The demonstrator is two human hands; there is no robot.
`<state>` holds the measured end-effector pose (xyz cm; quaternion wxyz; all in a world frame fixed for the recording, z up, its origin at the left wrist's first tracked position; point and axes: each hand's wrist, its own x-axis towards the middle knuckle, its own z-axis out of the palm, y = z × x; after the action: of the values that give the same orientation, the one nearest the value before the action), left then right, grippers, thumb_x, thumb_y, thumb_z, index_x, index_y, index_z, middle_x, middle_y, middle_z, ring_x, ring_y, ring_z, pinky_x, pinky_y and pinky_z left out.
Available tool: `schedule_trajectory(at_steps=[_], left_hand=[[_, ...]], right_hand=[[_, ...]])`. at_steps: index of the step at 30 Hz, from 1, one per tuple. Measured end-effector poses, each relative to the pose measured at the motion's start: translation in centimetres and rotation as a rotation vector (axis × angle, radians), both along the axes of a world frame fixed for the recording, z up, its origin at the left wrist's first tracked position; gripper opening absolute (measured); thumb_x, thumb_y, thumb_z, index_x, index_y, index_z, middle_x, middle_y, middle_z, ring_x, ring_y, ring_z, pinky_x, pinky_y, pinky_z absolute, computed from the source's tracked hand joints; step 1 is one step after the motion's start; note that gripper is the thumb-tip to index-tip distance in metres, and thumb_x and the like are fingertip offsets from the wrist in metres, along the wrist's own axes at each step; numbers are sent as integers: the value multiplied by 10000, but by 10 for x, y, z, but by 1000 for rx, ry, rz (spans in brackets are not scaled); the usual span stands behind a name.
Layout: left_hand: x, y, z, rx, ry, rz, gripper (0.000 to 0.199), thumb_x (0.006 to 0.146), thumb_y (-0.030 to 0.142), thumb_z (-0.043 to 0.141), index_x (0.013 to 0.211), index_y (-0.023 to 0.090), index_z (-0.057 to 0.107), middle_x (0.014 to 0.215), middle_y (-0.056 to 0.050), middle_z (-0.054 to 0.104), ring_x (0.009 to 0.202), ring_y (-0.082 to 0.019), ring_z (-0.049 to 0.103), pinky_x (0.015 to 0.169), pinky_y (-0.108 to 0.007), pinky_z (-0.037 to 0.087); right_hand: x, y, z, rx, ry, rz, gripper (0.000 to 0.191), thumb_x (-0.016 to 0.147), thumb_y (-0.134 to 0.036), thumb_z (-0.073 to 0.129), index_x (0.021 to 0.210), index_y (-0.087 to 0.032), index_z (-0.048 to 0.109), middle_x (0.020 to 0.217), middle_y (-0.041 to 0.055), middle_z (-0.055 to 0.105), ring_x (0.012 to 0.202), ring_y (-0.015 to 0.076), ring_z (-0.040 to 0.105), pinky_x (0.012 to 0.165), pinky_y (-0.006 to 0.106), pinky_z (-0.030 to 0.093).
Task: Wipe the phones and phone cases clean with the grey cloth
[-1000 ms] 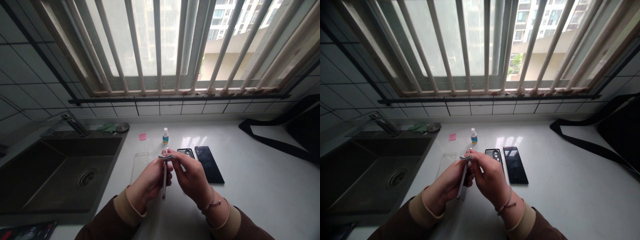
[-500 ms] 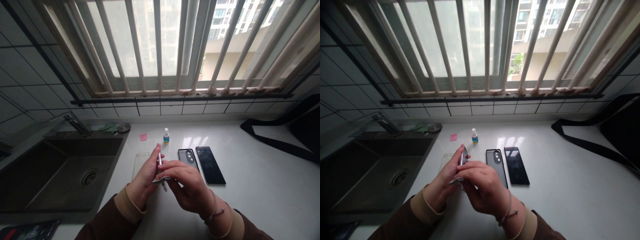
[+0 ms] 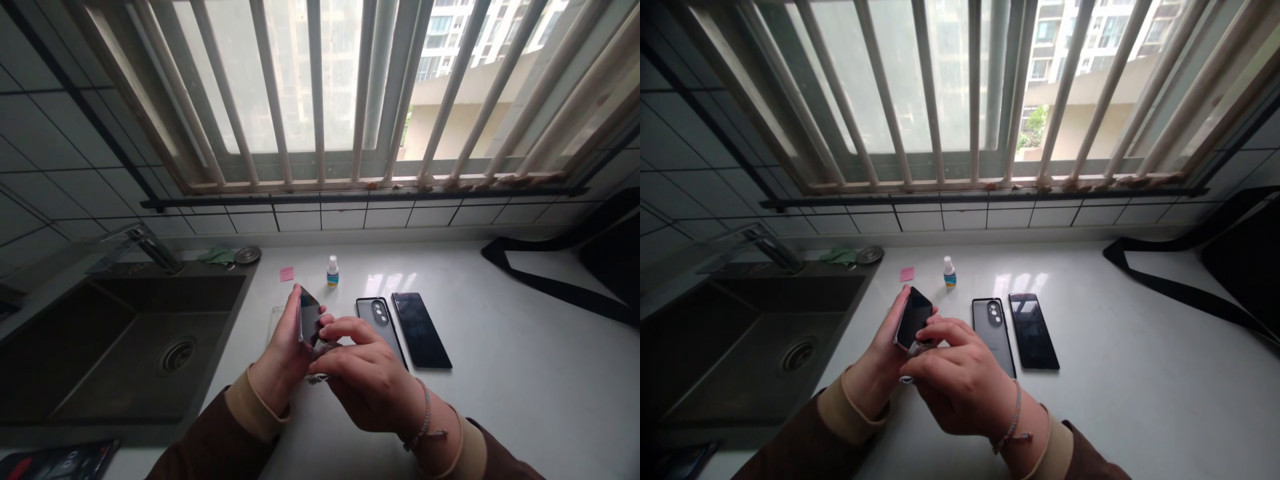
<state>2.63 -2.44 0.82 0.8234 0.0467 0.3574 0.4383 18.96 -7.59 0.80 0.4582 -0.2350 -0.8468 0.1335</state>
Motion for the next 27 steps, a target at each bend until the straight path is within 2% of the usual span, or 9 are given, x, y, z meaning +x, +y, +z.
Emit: schedule_trajectory(at_steps=[3, 6, 10, 13, 16, 19, 21, 24, 27], left_hand=[[-4, 3, -2, 69, -37, 32, 635, 980, 746, 480, 809, 149, 611, 654, -43, 577, 547, -148, 553, 528, -266, 519], [-6, 6, 1, 112, 14, 116, 619, 1008, 708, 453, 793, 150, 612, 672, -64, 598, 582, -169, 596, 566, -285, 561], [-8, 9, 5, 119, 38, 202, 608, 1027, 673, 448, 802, 140, 634, 674, -74, 616, 603, -175, 629, 622, -305, 611], [-8, 9, 6, 119, 72, 208, 539, 1016, 636, 529, 817, 148, 638, 683, -71, 643, 590, -169, 644, 629, -311, 628], [-6, 7, 4, 101, 148, 174, 454, 958, 587, 681, 820, 159, 620, 704, -73, 685, 572, -173, 671, 621, -320, 636], [-2, 4, 2, 155, 141, 106, 381, 933, 506, 760, 879, 151, 632, 736, -79, 724, 597, -185, 709, 648, -322, 644], [1, 3, 1, 223, 112, 78, 303, 961, 427, 749, 967, 137, 660, 784, -85, 750, 653, -191, 737, 689, -313, 649], [3, 5, 0, 255, 133, 137, 246, 1024, 310, 666, 1172, 114, 677, 942, -117, 790, 762, -193, 767, 775, -312, 650], [6, 8, -1, 229, 168, 196, 355, 1087, 329, 526, 1331, 97, 641, 1126, -175, 786, 906, -229, 783, 880, -372, 644]], right_hand=[[0, 1, 2, 16, -43, -29, 288, 948, -113, 609, 1158, -296, 683, 1035, 38, 820, 1249, 274, 666, 1145, 509, 507], [0, 3, 0, 41, -66, -72, 289, 939, -91, 604, 1150, -277, 671, 978, 27, 819, 1254, 279, 655, 1135, 511, 496], [3, 9, -4, 20, -52, -243, 256, 962, -90, 574, 1124, -258, 675, 941, 58, 791, 1174, 306, 662, 1048, 535, 531], [7, 12, -4, -40, 51, -353, 209, 998, -123, 554, 1109, -245, 683, 944, 86, 761, 1037, 300, 670, 942, 512, 572], [9, 13, -1, -199, 249, -255, 186, 1056, -187, 519, 1096, -247, 691, 1036, 90, 748, 1040, 267, 689, 942, 464, 591], [6, 13, -2, -449, 428, -82, 229, 1109, -285, 468, 1108, -258, 695, 1279, 93, 713, 1210, 252, 685, 1042, 444, 580], [3, 15, -7, -567, 452, -39, 240, 1117, -342, 470, 1086, -255, 692, 1392, 91, 673, 1279, 250, 661, 1088, 434, 558], [1, 20, -14, -643, 399, -105, 262, 1109, -400, 494, 1071, -243, 700, 1420, 96, 669, 1271, 250, 658, 1111, 423, 530], [3, 25, -21, -702, 365, -222, 315, 1098, -447, 504, 1225, -244, 709, 1335, 105, 715, 1172, 249, 689, 1034, 413, 565]])
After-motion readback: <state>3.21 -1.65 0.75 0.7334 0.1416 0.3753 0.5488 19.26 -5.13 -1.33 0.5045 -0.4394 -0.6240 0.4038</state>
